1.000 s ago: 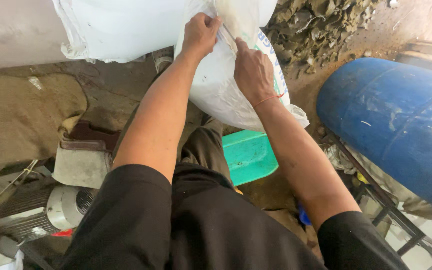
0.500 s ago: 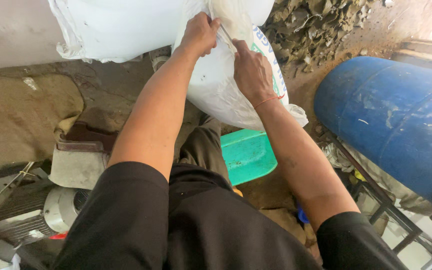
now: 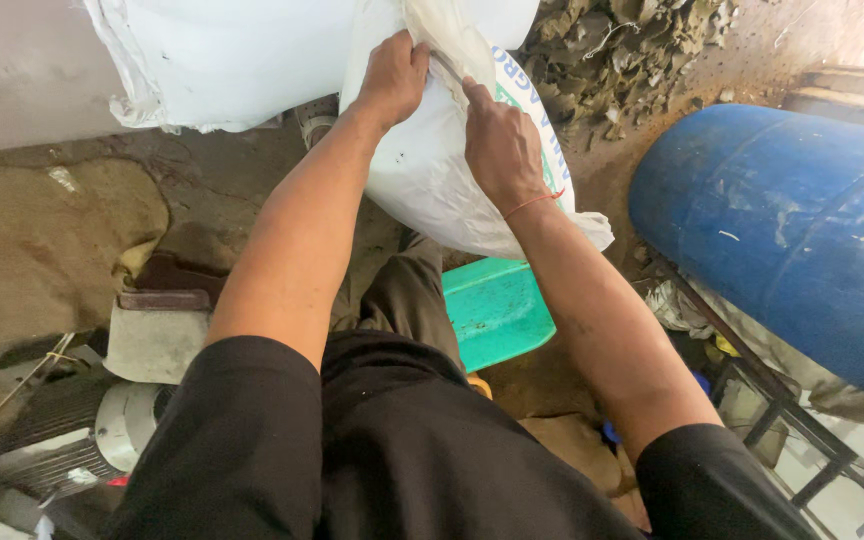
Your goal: The person uses a knife to cut open a large white sack labeled 'AMLA AGRO' and then pulls the sack open by hand to reveal a dark granular material inside.
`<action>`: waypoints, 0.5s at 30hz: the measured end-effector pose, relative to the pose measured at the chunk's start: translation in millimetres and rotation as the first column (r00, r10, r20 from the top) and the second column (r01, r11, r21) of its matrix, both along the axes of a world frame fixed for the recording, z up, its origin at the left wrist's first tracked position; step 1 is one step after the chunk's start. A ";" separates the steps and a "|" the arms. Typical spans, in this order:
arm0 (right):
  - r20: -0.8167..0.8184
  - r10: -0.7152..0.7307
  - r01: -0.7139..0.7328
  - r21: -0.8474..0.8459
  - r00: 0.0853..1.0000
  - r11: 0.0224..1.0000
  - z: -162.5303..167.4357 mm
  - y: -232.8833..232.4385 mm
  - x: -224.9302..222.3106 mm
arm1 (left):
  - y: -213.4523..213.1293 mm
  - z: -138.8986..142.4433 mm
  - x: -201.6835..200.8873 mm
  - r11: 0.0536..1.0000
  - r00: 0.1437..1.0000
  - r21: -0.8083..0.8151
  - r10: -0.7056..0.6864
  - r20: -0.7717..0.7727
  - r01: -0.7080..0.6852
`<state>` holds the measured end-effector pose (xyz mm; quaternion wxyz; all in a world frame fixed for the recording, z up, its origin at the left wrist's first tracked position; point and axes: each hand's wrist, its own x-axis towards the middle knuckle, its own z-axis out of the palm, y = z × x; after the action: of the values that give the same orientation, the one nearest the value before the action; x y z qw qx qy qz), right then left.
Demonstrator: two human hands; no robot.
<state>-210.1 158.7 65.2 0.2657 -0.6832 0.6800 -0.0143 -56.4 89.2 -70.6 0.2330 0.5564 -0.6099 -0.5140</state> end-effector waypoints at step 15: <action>0.024 -0.053 0.051 0.061 0.998 0.997 -10.4 16.8 1.6 | 1.4 -6.7 4.0 0.993 0.997 0.085 -0.076 -0.014 0.077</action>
<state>-208.5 175.5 54.8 0.2944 -0.6567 0.6942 -0.0092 -52.4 90.5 -77.4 0.1925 0.5394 -0.6071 -0.5509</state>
